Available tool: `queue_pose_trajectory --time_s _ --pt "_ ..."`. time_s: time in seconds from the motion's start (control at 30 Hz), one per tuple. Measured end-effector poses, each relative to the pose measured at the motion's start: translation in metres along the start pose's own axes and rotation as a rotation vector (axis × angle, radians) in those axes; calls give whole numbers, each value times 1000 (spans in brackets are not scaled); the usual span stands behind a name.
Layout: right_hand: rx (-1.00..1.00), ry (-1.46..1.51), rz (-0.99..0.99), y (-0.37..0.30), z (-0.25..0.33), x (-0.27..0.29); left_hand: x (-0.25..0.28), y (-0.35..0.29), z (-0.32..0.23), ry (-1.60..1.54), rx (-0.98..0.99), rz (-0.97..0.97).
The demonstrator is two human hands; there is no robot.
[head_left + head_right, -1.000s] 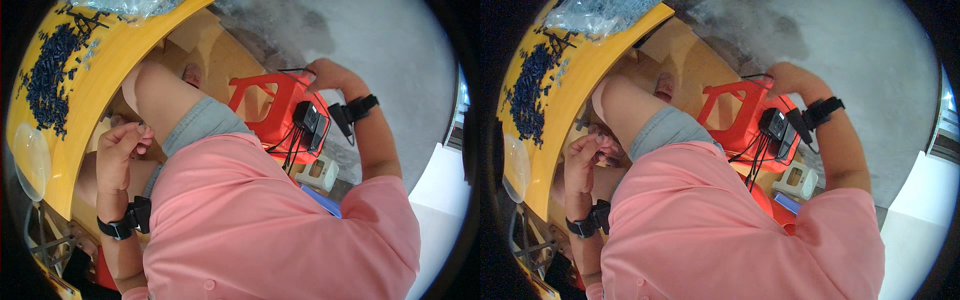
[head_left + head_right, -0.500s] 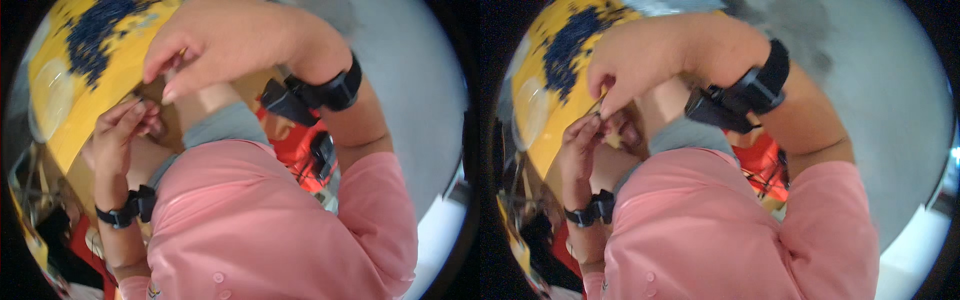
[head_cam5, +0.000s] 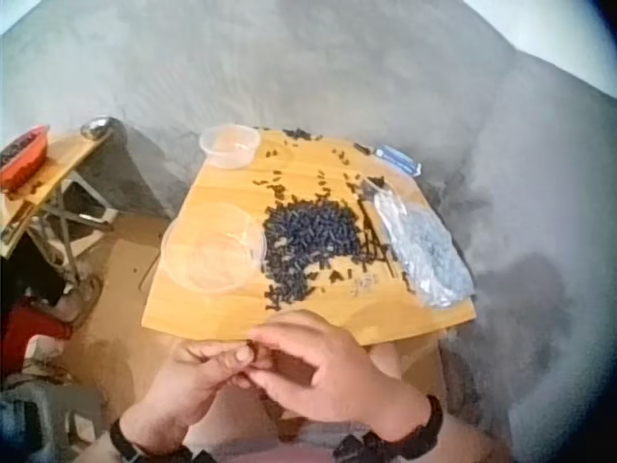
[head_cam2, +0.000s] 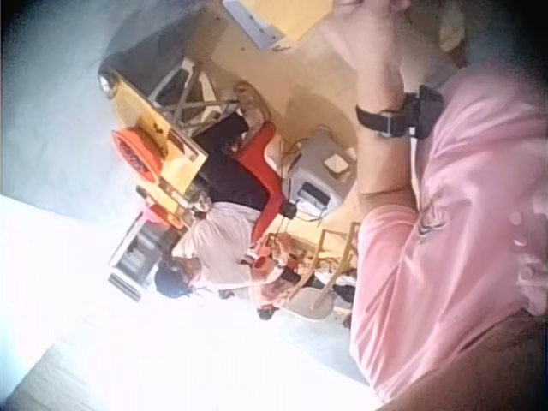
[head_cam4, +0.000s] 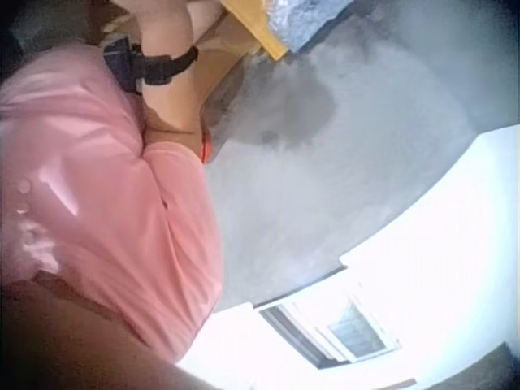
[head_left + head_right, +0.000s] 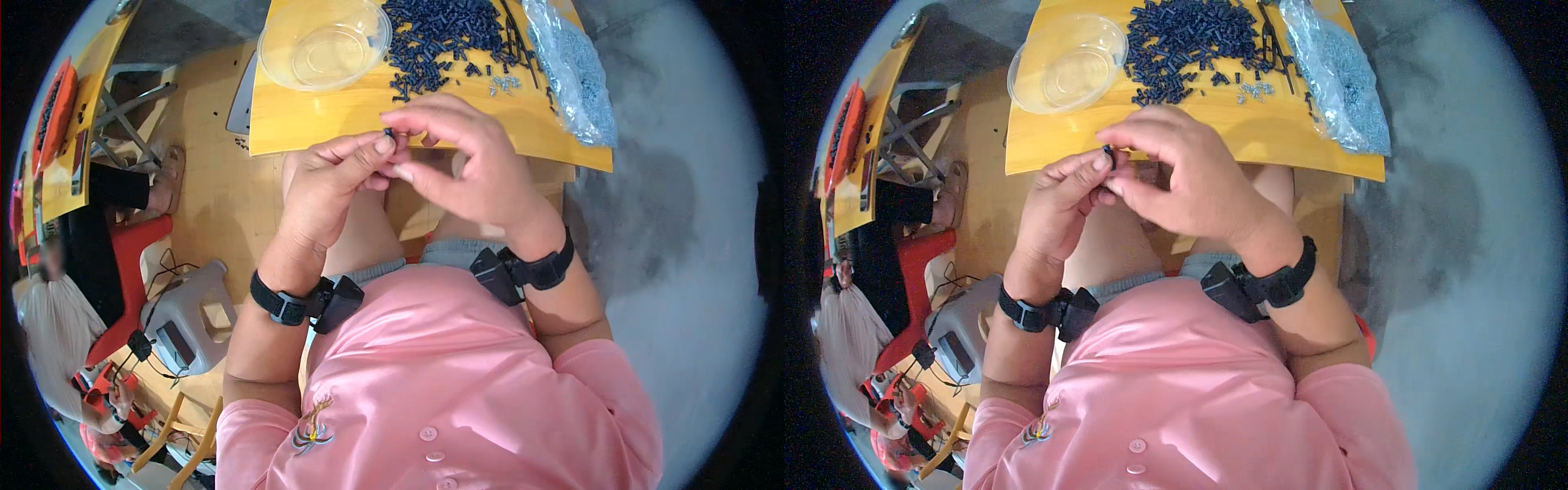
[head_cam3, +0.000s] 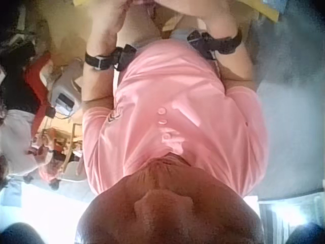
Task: Manually assembling small plastic and metal components at a workbench.
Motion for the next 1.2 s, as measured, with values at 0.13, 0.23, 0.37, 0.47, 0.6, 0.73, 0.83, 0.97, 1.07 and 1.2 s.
queue_pose_trajectory --time_s 0.13,0.23,0.37,0.47,0.6,0.73,0.83,0.97,1.07,1.2 --pt "77 -208 77 1 10 -2 -7 2 -3 9 53 89" --pt "44 -242 90 1 14 3 -17 1 -8 37 72 123" --pt "36 -220 43 2 18 9 -24 1 -10 -184 136 211" --pt "67 -276 45 3 19 12 -22 -1 -13 -189 163 166" --pt "64 -268 34 3 21 10 -23 -3 -17 -82 83 158" --pt "82 -277 15 2 27 10 -24 -4 -19 69 74 96" --pt "115 -307 9 1 31 13 -24 -6 -19 115 63 86" --pt "143 -311 1 -3 27 14 -26 -6 -17 119 55 87" --pt "123 -293 -9 -7 20 14 -27 0 -18 112 51 98" --pt "153 -314 -29 -8 15 15 -29 5 -19 136 65 77"
Point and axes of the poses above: each hand's wrist, its own y-axis towards the middle knuckle, its own x-axis out of the back of the hand, z = x × y, the point moved 6 cm from there along y, towards the middle knuckle, and after that the axes turned 11 degrees about x, right-handed, at the moved point
